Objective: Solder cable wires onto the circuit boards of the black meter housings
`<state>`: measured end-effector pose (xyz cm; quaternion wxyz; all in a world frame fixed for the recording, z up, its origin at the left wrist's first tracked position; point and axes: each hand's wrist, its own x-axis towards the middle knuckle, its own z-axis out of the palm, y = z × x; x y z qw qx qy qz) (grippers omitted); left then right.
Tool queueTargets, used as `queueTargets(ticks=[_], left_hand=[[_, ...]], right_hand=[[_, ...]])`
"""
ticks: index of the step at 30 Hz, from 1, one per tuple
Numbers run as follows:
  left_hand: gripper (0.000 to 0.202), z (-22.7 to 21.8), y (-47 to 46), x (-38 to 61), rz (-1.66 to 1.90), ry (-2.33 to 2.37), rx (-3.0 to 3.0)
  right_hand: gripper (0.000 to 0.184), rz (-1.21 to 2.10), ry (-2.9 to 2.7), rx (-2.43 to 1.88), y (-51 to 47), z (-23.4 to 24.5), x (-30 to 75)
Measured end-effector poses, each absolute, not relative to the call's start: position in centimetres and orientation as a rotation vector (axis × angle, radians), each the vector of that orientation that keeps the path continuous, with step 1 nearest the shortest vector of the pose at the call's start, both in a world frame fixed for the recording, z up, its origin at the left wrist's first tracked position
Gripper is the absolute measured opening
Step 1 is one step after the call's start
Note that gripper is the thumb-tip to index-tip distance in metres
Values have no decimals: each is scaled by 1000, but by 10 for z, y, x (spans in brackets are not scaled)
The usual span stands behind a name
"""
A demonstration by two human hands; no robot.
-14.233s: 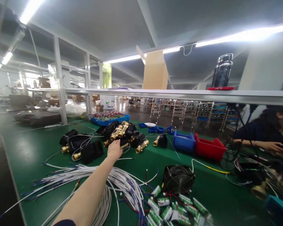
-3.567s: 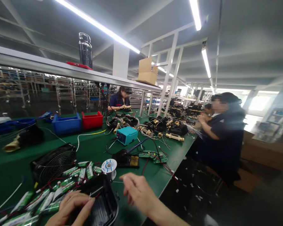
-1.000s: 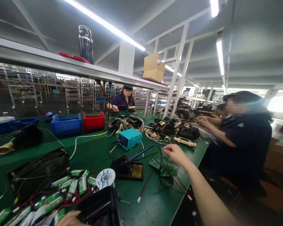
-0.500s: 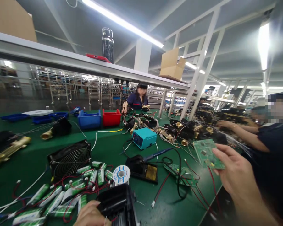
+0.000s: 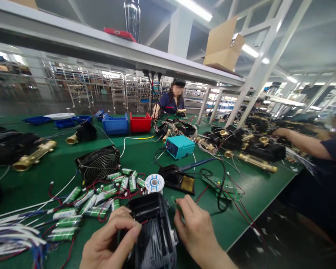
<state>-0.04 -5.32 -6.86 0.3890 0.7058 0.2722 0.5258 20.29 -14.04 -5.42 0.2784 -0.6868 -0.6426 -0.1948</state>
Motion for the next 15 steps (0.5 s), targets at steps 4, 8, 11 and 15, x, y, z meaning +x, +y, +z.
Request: queueTargets(ticks=[4, 8, 11, 15], left_hand=[[10, -67, -52, -7, 1305, 704, 1873], [9, -60, -56, -2, 1328, 650, 1848], [15, -53, -59, 3, 1351, 587, 1834], [17, -42, -61, 8, 1385, 547, 1817]], right_hand=[[14, 7, -1783, -2127, -153, -53, 205], [16, 251, -1636, -2009, -162, -30, 225], [20, 363, -1762, -1921, -163, -18, 247], [78, 855, -1994, -1826, -159, -17, 264]])
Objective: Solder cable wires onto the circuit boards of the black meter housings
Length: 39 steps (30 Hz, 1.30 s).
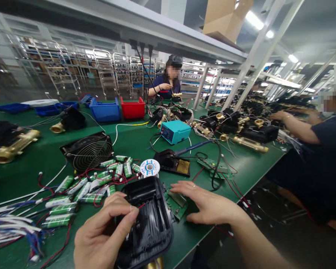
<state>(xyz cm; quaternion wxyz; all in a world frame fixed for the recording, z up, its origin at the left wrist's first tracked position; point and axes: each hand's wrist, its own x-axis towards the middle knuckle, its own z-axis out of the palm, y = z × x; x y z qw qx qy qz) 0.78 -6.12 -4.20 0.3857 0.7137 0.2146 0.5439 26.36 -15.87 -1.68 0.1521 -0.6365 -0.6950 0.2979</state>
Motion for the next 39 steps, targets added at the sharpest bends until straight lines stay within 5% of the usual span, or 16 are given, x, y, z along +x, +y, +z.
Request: queueTargets(ticks=[10, 17, 24, 39], left_hand=[[17, -36, -63, 14, 1376, 584, 1843], [16, -31, -66, 19, 1414, 636, 1878], [16, -35, -70, 12, 1408, 602, 1936], [17, -33, -61, 9, 1210, 592, 2328]], right_hand=[[69, 828, -1933, -1813, -147, -31, 259], [51, 344, -1536, -1916, -168, 4, 260], [62, 430, -1775, -1705, -168, 34, 210], [63, 676, -1795, -1577, -146, 21, 204]])
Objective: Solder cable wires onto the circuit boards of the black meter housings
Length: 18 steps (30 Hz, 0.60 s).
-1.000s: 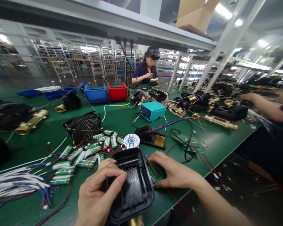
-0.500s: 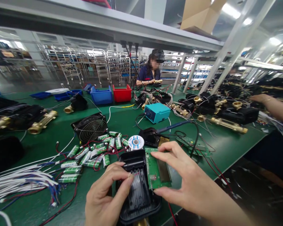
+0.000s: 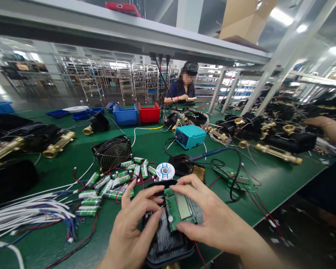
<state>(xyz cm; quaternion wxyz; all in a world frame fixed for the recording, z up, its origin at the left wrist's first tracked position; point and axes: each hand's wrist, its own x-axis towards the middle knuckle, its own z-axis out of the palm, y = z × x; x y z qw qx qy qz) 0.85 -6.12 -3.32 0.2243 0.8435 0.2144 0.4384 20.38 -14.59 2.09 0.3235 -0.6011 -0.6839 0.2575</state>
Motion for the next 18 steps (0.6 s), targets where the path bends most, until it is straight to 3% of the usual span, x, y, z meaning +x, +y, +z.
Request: queueTargets(ticks=[12, 18], left_hand=[[15, -36, -43, 1, 1125, 345, 2655], [15, -48, -35, 0, 1109, 301, 2595]], right_hand=[[57, 603, -1186, -986, -141, -58, 197], [61, 633, -958, -926, -135, -63, 179]])
